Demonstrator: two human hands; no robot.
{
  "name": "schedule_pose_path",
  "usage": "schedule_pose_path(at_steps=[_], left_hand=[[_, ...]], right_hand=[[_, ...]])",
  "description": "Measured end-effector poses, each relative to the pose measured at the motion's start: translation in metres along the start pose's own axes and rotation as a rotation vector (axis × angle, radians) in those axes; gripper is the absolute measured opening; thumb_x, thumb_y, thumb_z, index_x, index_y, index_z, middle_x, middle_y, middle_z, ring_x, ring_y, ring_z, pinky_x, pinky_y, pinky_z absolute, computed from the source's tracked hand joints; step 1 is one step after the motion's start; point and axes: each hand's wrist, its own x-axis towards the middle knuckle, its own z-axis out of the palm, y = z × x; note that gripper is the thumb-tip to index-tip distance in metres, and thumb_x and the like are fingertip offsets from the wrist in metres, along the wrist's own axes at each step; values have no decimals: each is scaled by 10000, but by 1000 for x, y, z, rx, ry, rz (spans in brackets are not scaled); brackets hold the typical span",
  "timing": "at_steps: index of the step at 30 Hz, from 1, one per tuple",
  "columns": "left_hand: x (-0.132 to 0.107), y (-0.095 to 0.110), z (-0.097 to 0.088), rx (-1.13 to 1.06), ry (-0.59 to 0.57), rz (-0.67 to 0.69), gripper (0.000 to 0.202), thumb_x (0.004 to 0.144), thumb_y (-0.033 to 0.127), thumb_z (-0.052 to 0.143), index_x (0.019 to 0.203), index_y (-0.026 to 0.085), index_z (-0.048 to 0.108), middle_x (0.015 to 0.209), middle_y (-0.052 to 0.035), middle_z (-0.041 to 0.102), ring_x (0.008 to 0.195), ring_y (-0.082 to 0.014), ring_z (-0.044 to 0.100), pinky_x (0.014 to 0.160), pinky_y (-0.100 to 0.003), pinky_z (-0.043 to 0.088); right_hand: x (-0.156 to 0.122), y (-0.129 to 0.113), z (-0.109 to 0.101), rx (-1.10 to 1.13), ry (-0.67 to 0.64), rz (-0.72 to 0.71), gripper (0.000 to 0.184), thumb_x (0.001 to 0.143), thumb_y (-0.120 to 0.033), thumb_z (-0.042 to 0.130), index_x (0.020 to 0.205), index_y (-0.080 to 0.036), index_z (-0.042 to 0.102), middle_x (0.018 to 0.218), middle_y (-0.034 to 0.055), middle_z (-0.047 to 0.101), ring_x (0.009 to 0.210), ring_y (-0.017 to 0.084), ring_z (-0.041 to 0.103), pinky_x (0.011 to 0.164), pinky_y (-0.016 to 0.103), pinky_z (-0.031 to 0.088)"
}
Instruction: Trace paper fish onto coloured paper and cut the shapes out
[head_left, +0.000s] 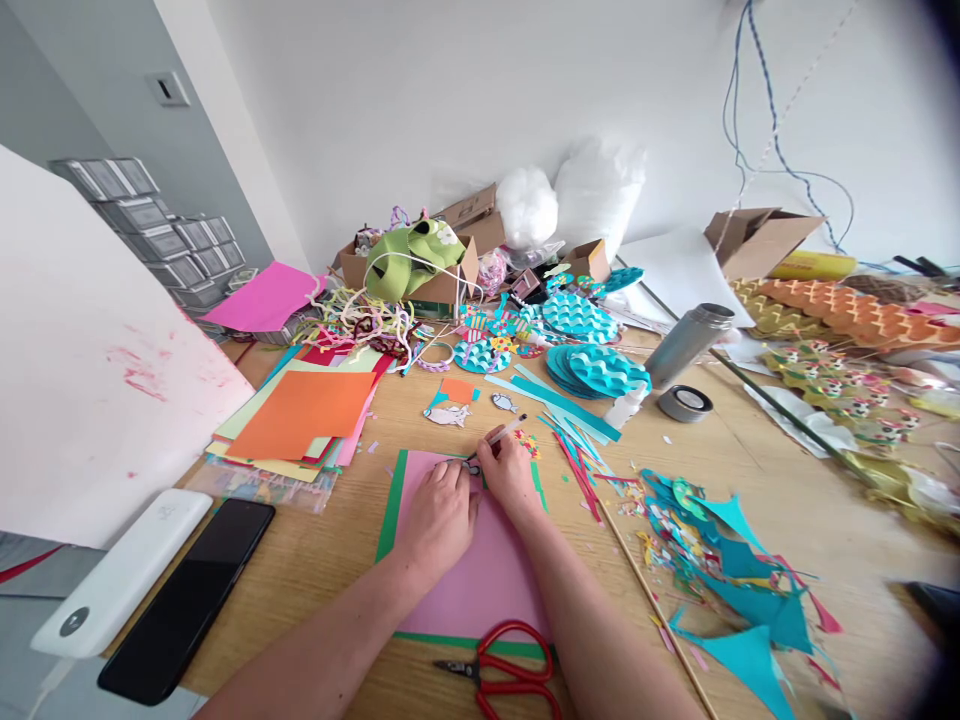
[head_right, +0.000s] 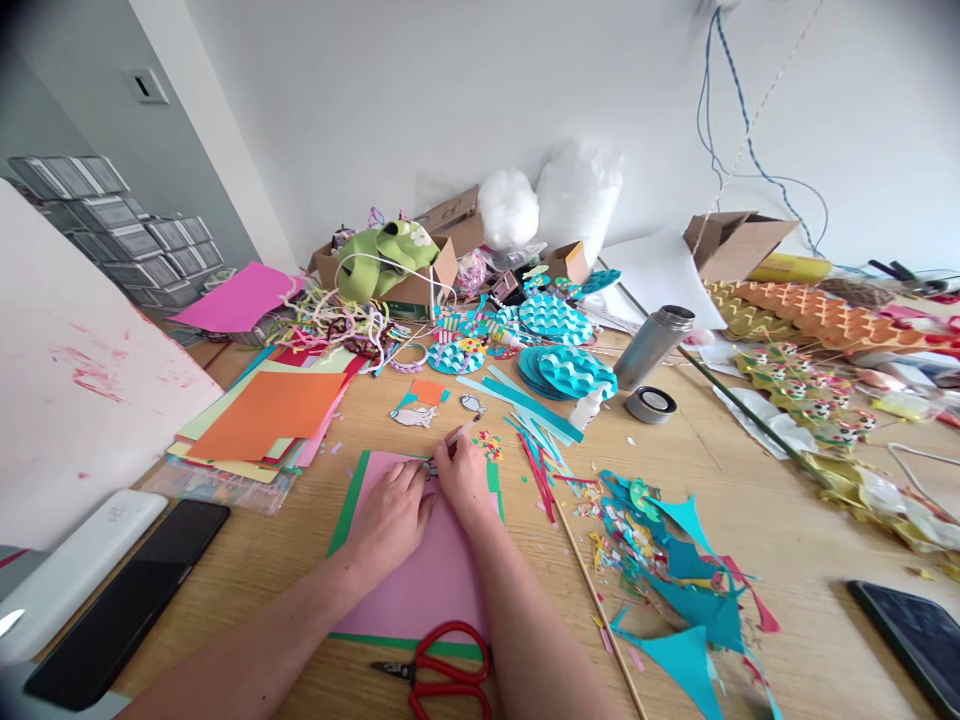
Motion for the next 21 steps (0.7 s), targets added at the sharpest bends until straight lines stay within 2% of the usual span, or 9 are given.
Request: schedule_pose_path(at_steps=[21], left_hand=[[1, -2, -1, -21, -4, -3, 194, 872, 203, 498, 1043, 144, 567, 1007, -88, 597, 971, -249, 527, 869, -407, 456]], right_hand=[[0, -1, -3, -41, -2, 47, 90, 750, -286, 430, 688, -224, 449, 550, 0, 547, 528, 174, 544, 531, 256, 355]])
